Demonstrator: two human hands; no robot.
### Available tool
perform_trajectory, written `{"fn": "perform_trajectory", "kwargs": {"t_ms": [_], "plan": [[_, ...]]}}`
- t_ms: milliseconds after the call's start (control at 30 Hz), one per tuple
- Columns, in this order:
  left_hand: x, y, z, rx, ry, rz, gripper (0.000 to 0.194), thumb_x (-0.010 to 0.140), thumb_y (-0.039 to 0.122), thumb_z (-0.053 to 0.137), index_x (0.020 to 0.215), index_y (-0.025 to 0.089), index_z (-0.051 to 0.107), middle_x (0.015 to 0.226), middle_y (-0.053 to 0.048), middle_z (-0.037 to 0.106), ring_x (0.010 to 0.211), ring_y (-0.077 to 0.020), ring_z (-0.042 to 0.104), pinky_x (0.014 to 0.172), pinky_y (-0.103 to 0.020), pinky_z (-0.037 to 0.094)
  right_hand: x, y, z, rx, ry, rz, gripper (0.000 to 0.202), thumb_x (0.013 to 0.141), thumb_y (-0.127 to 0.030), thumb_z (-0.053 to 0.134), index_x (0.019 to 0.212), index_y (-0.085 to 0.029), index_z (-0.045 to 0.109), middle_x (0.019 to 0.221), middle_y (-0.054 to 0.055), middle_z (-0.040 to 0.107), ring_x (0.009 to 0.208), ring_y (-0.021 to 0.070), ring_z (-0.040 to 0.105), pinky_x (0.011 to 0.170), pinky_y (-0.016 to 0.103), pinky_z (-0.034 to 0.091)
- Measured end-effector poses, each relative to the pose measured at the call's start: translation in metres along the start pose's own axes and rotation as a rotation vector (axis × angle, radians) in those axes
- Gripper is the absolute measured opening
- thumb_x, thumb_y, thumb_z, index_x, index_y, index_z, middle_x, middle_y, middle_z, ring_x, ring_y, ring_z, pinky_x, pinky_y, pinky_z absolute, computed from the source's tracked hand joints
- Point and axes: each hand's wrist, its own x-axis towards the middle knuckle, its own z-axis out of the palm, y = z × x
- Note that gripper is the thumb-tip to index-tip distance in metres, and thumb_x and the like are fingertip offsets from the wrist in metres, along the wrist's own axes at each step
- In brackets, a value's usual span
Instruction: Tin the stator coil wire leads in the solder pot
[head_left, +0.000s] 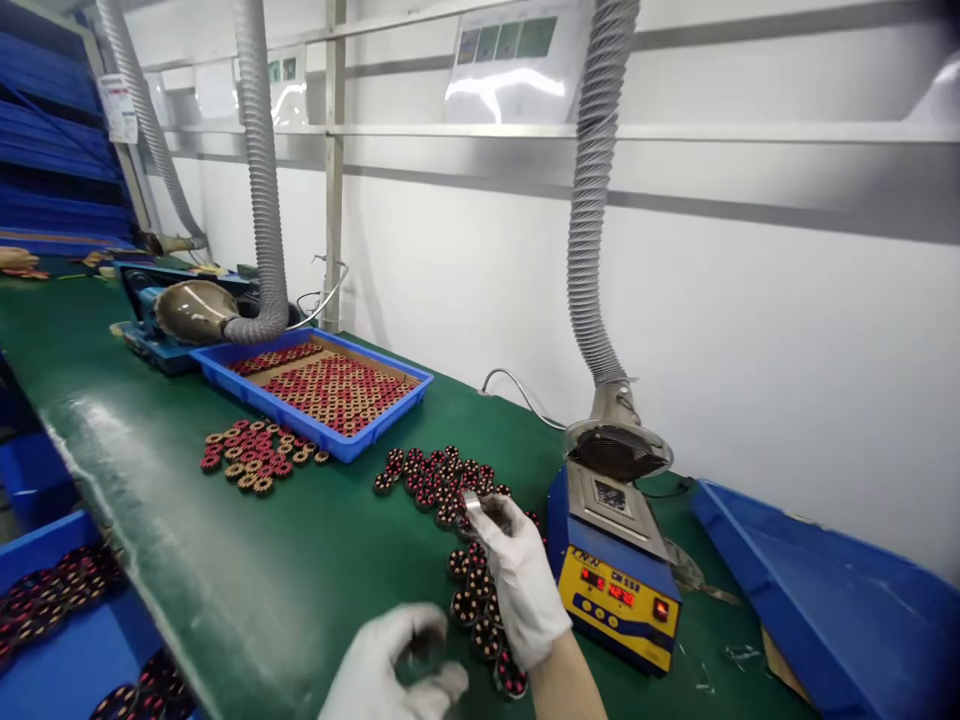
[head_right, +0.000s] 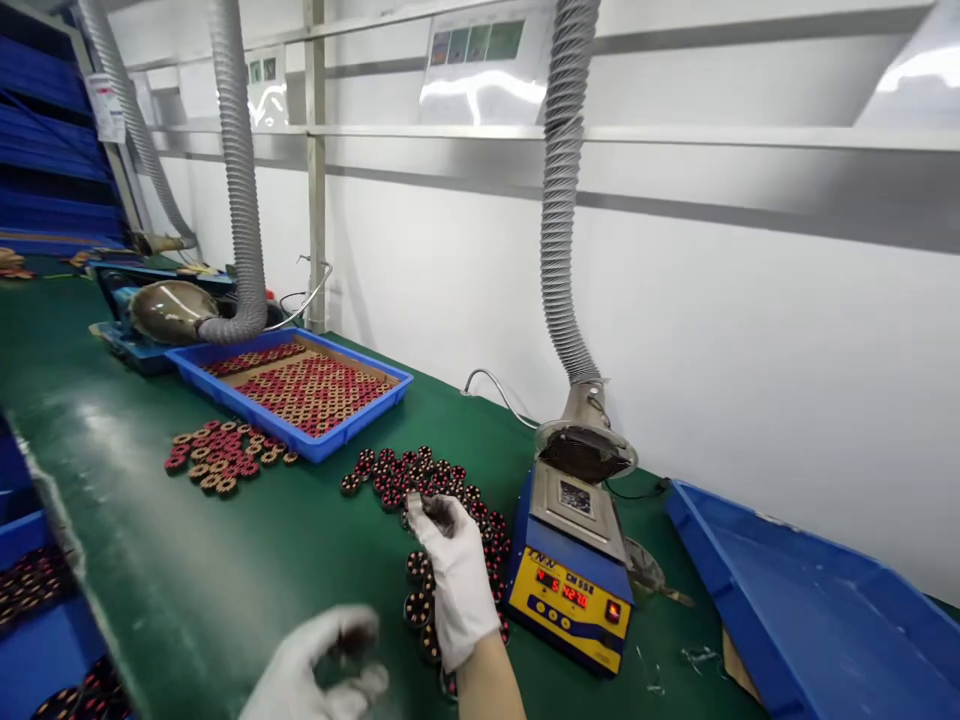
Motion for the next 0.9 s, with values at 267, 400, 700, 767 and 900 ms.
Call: {"fn": "perform_trajectory", "kwargs": {"t_ms": [267, 400, 700, 767, 900], "plan": [[0.082, 0.111, -0.016, 0.219, 0.530, 0.720, 0.039, 0.072, 0.008, 0.040, 0.109, 0.017, 0.050, 0.103, -0.010, 0.059, 0.090, -0.0227, 0.055, 0.076, -0.039, 0.049, -0.034, -0.057, -0.050, 0.538, 0.291, -0.163, 0.034, 0.060, -0.030, 0.075, 0.092, -0.026, 0.063, 0.093, 0.003, 0.067, 0.084, 0.0192, 0.063, 0.074, 0.029, 0.052], [0.095, 0.129, -0.008, -0.124, 0.233, 0.723, 0.025, 0.077, 0.015, 0.054, 0.100, 0.023, 0.055, 0.094, -0.001, 0.063, 0.083, -0.0175, 0.059, 0.075, -0.029, 0.049, -0.046, -0.062, -0.090, 0.380, 0.240, -0.251, 0.027, 0.062, -0.034, 0.073, 0.086, -0.024, 0.068, 0.084, 0.004, 0.066, 0.080, 0.0206, 0.062, 0.073, 0.030, 0.051], [0.104, 0.129, -0.004, -0.113, 0.179, 1.049, 0.016, 0.087, 0.028, 0.053, 0.099, 0.017, 0.053, 0.096, -0.005, 0.064, 0.086, -0.0136, 0.060, 0.076, -0.022, 0.046, -0.044, -0.055, -0.110, 0.531, 0.266, -0.221, 0.016, 0.073, -0.035, 0.063, 0.066, -0.021, 0.063, 0.067, 0.001, 0.055, 0.064, 0.0132, 0.052, 0.061, 0.024, 0.043], [0.105, 0.125, -0.002, -0.152, 0.123, 0.969, 0.019, 0.082, 0.028, 0.061, 0.096, 0.019, 0.054, 0.095, -0.003, 0.063, 0.086, -0.0124, 0.060, 0.077, -0.020, 0.046, -0.044, -0.056, -0.110, 0.732, 0.222, -0.105, 0.018, 0.071, -0.040, 0.064, 0.073, -0.022, 0.065, 0.070, 0.001, 0.057, 0.067, 0.0129, 0.053, 0.065, 0.025, 0.043], [0.106, 0.117, 0.003, -0.239, 0.010, 0.844, 0.026, 0.075, 0.030, 0.070, 0.095, 0.022, 0.054, 0.092, 0.002, 0.063, 0.083, -0.0104, 0.060, 0.076, -0.017, 0.046, -0.043, -0.054, -0.117, 0.513, 0.065, -0.114, 0.025, 0.057, -0.035, 0.076, 0.076, -0.021, 0.069, 0.070, 0.001, 0.059, 0.066, 0.0135, 0.054, 0.061, 0.024, 0.042]]}}
